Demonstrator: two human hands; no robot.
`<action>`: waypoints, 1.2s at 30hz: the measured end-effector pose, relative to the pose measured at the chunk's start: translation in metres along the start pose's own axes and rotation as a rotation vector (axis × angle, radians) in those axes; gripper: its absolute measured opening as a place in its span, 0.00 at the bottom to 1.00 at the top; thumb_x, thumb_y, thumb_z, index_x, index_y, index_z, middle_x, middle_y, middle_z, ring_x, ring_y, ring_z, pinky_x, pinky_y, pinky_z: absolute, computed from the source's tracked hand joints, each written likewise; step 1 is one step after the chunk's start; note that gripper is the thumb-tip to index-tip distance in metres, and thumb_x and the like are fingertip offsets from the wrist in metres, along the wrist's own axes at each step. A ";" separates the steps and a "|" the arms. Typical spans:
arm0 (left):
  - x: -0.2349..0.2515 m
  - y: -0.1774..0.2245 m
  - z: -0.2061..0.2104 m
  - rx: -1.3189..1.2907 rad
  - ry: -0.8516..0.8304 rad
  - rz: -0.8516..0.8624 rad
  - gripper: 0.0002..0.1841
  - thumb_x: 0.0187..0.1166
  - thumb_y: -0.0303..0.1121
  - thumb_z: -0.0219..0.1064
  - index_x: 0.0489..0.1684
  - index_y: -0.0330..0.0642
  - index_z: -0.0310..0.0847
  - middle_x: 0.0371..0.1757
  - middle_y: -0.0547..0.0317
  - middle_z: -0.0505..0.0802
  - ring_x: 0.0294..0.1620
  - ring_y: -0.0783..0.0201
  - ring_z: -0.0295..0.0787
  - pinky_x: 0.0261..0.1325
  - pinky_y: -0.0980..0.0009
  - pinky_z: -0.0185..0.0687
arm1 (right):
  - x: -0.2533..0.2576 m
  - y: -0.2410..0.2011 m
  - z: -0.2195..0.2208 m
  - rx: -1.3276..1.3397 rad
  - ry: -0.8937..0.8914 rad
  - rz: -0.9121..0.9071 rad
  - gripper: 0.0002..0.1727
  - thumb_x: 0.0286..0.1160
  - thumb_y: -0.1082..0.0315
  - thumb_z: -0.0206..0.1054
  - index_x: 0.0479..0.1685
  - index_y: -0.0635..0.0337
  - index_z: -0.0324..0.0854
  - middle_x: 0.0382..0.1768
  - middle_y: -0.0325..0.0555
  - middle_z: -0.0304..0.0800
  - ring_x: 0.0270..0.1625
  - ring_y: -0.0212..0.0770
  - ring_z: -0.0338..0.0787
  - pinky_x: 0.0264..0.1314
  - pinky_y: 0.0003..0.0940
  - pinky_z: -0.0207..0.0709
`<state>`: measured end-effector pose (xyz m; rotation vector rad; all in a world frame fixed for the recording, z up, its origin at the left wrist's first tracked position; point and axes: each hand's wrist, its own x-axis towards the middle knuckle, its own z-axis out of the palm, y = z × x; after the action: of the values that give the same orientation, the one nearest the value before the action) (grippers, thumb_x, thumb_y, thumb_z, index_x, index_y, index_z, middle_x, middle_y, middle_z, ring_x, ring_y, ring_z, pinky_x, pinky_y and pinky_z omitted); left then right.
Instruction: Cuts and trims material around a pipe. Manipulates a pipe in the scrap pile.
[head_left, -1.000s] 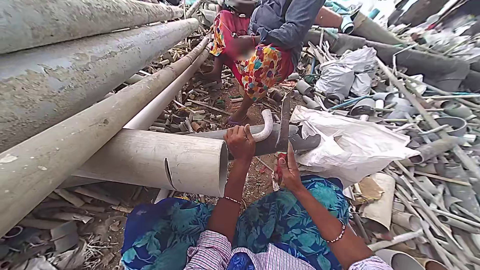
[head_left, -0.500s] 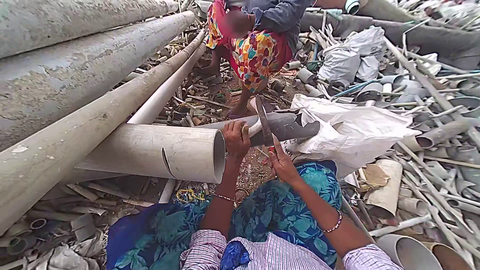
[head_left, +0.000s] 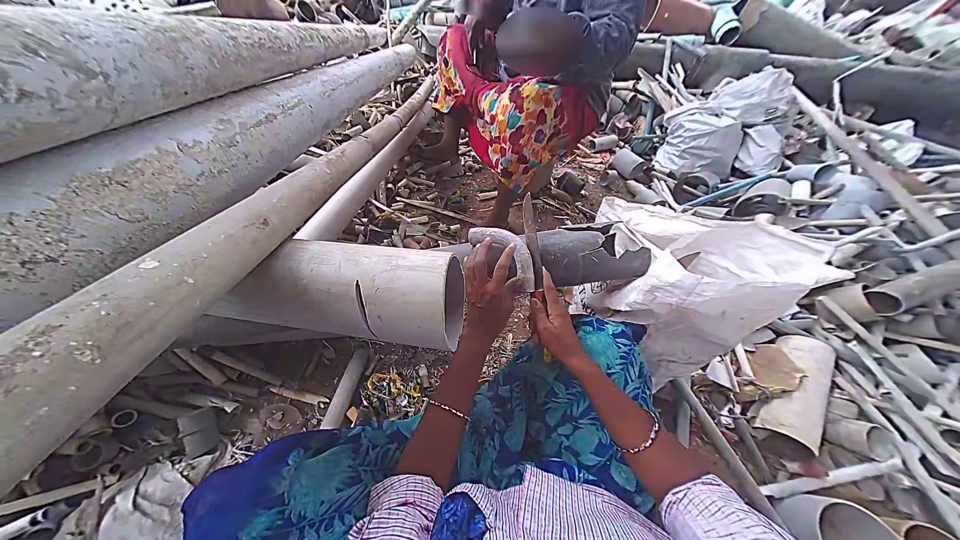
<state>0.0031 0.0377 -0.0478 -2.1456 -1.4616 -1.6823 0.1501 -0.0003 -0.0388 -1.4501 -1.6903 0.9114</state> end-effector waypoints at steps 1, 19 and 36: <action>0.005 0.000 -0.002 0.003 0.000 0.019 0.29 0.72 0.35 0.76 0.76 0.43 0.81 0.83 0.27 0.72 0.87 0.29 0.62 0.87 0.34 0.52 | 0.000 0.001 0.000 -0.003 0.009 -0.004 0.34 0.93 0.65 0.46 0.95 0.60 0.39 0.27 0.43 0.77 0.19 0.33 0.75 0.25 0.31 0.77; 0.038 0.021 0.014 0.044 0.060 -0.163 0.16 0.75 0.34 0.75 0.57 0.33 0.92 0.52 0.33 0.91 0.50 0.37 0.91 0.53 0.47 0.86 | -0.025 0.025 -0.039 -0.050 0.326 -0.079 0.34 0.90 0.70 0.46 0.92 0.74 0.39 0.26 0.44 0.82 0.17 0.29 0.77 0.22 0.27 0.77; 0.002 0.015 0.014 -0.066 -0.049 -0.180 0.21 0.89 0.39 0.60 0.71 0.31 0.79 0.74 0.44 0.87 0.86 0.41 0.71 0.91 0.35 0.43 | -0.033 -0.020 -0.036 -0.182 0.072 0.006 0.36 0.94 0.68 0.47 0.97 0.53 0.35 0.35 0.58 0.82 0.20 0.42 0.76 0.29 0.39 0.78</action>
<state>0.0236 0.0380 -0.0444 -2.1604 -1.6824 -1.7697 0.1750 -0.0330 -0.0061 -1.5878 -1.7526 0.7148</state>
